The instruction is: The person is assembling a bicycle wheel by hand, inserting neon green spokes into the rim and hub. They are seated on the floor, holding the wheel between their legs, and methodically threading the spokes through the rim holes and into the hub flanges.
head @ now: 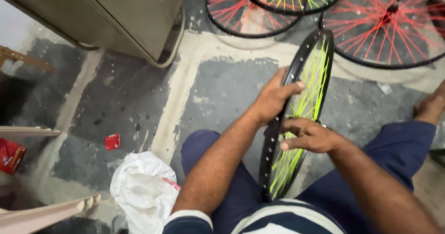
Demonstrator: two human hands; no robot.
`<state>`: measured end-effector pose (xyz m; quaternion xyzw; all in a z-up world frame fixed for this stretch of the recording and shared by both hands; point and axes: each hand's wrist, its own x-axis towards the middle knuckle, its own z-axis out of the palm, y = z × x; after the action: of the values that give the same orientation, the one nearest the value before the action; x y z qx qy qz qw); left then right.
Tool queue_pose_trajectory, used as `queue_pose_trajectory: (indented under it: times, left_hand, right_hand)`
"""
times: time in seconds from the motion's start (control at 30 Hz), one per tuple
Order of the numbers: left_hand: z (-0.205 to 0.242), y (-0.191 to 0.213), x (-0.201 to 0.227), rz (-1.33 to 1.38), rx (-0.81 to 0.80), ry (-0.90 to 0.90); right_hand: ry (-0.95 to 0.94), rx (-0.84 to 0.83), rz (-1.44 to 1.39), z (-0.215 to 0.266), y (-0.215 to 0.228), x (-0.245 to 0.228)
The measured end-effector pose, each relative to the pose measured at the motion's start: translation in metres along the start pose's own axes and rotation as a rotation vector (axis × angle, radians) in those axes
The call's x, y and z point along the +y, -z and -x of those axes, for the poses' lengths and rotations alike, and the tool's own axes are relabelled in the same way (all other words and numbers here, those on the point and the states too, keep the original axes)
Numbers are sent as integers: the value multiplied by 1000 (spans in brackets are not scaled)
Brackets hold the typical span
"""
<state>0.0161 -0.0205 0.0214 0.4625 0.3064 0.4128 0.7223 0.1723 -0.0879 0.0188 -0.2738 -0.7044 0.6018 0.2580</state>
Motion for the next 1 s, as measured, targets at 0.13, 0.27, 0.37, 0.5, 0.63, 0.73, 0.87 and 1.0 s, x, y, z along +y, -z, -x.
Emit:
queue_pose_trajectory:
  times: [0.13, 0.27, 0.37, 0.5, 0.63, 0.73, 0.87, 1.0]
  left_hand:
    - [-2, 0, -3, -43, 39, -36]
    - [-7, -3, -7, -123, 11, -78]
    - [-3, -4, -9, -107, -11, -108]
    - [0, -12, -3, -165, 11, -100]
    - [0, -20, 3, -325, 32, -76]
    - [-2, -23, 1, -347, 55, -90]
    - [-2, -16, -2, -300, 53, -101]
    - [-4, -16, -7, -319, 44, -102]
  right_hand:
    - [302, 642, 698, 4, -48, 6]
    - [519, 782, 913, -1, -62, 12]
    - [314, 591, 579, 19, -52, 19]
    - [121, 364, 105, 50, -14, 33]
    - [-362, 227, 111, 49, 18, 43]
    - [-196, -139, -229, 26, 31, 30]
    - [-250, 295, 557, 30, -11, 9]
    - [351, 635, 790, 22, -48, 11]
